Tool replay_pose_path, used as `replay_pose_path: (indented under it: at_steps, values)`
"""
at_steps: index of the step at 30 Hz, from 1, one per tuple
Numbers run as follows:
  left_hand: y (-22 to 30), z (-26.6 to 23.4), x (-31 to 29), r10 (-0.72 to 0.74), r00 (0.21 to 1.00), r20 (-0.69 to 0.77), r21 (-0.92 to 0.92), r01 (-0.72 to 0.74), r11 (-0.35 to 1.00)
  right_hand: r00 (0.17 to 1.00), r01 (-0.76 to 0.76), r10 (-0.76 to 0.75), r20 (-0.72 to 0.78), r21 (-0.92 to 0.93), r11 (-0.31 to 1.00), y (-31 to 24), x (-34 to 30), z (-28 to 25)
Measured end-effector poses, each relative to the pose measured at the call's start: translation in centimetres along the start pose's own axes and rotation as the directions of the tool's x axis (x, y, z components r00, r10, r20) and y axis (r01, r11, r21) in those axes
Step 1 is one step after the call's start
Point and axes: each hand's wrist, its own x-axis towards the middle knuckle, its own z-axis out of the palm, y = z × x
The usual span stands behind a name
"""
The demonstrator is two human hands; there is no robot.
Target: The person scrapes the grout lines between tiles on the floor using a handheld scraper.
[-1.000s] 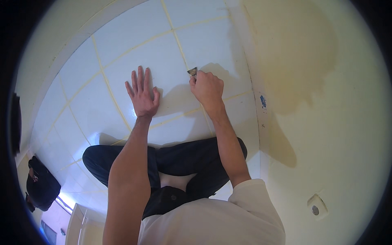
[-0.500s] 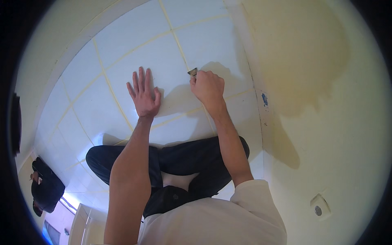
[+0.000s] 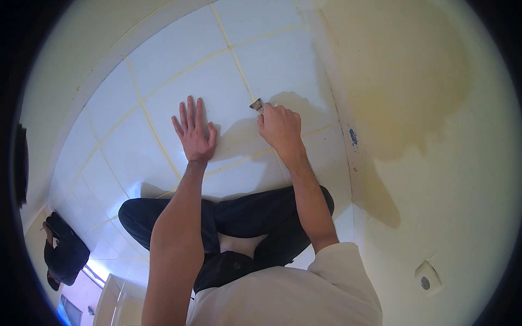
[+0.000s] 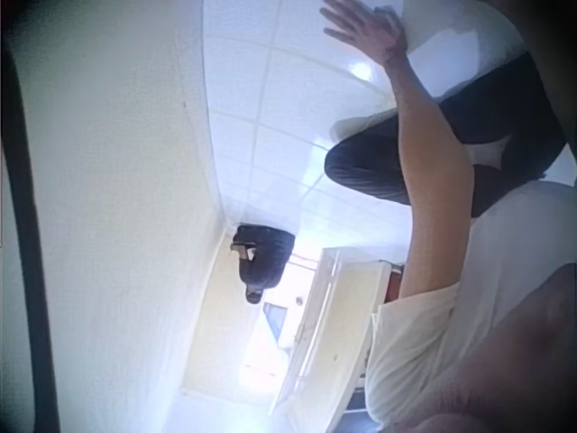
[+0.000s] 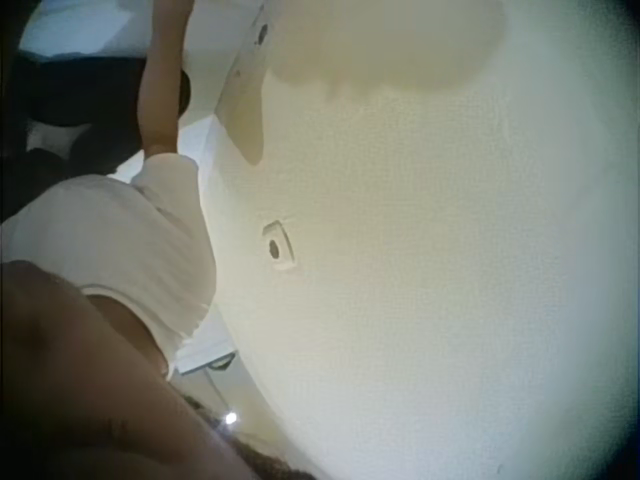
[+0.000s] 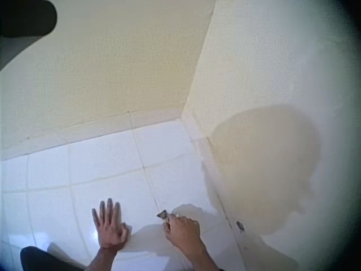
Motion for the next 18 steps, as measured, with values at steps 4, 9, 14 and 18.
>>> replay_pose_path:
  at_steps: [4, 9, 14, 18]
  values:
    - [-0.1, 0.1, 0.0, -0.003, 1.000, 0.004, -0.006, 0.003, 1.000, 1.000, 0.004, -0.004, -0.020, 0.020, 1.000, -0.1, -0.5, -0.5]
    - [0.0, 0.2, 0.0, -0.001, 1.000, 0.008, -0.006, 0.001, 1.000, 0.999, 0.030, -0.029, -0.017, 0.014, 0.999, -0.1, -0.5, -0.3]
    - [0.1, 0.1, -0.1, -0.002, 1.000, 0.010, 0.003, 0.002, 1.000, 0.999, 0.040, -0.038, -0.036, 0.047, 0.998, 0.1, -0.1, 0.6]
    - [-0.1, 0.1, -0.1, -0.003, 1.000, 0.011, 0.004, 0.003, 1.000, 0.999, 0.036, -0.035, -0.020, 0.018, 0.999, -0.3, -0.1, 0.7]
